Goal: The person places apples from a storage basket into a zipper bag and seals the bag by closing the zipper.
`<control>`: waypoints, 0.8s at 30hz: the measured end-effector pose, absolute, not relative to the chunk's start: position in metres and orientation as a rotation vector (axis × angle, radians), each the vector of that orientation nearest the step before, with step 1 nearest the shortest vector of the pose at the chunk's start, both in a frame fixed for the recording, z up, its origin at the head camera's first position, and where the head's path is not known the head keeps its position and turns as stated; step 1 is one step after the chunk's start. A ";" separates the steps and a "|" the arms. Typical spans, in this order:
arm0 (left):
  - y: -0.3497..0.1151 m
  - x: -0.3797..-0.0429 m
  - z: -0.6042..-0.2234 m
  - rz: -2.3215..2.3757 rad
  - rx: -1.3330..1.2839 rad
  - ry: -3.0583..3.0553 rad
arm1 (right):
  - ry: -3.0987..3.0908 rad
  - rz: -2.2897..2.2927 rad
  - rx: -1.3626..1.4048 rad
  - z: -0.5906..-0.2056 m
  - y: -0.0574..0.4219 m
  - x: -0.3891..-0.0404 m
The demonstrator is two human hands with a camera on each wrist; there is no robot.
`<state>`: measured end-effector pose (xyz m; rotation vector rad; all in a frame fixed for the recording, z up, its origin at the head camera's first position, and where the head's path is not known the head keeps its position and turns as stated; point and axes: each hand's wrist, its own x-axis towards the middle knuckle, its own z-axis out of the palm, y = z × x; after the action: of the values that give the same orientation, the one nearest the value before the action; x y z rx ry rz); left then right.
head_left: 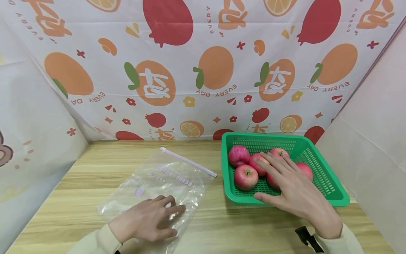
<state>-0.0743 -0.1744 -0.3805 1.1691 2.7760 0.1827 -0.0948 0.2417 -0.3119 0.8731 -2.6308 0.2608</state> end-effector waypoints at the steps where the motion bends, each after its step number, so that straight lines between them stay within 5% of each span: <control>1: -0.174 -0.074 -0.380 0.191 1.151 2.770 | -2.635 0.261 0.871 -0.312 0.242 -0.095; 24: -0.178 -0.079 -0.377 0.155 1.256 2.818 | -2.663 0.283 0.864 -0.314 0.237 -0.096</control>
<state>-0.0792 -0.1782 -0.3772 1.2560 2.8180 0.1546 -0.0962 0.2368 -0.3141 0.8643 -2.6630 0.2827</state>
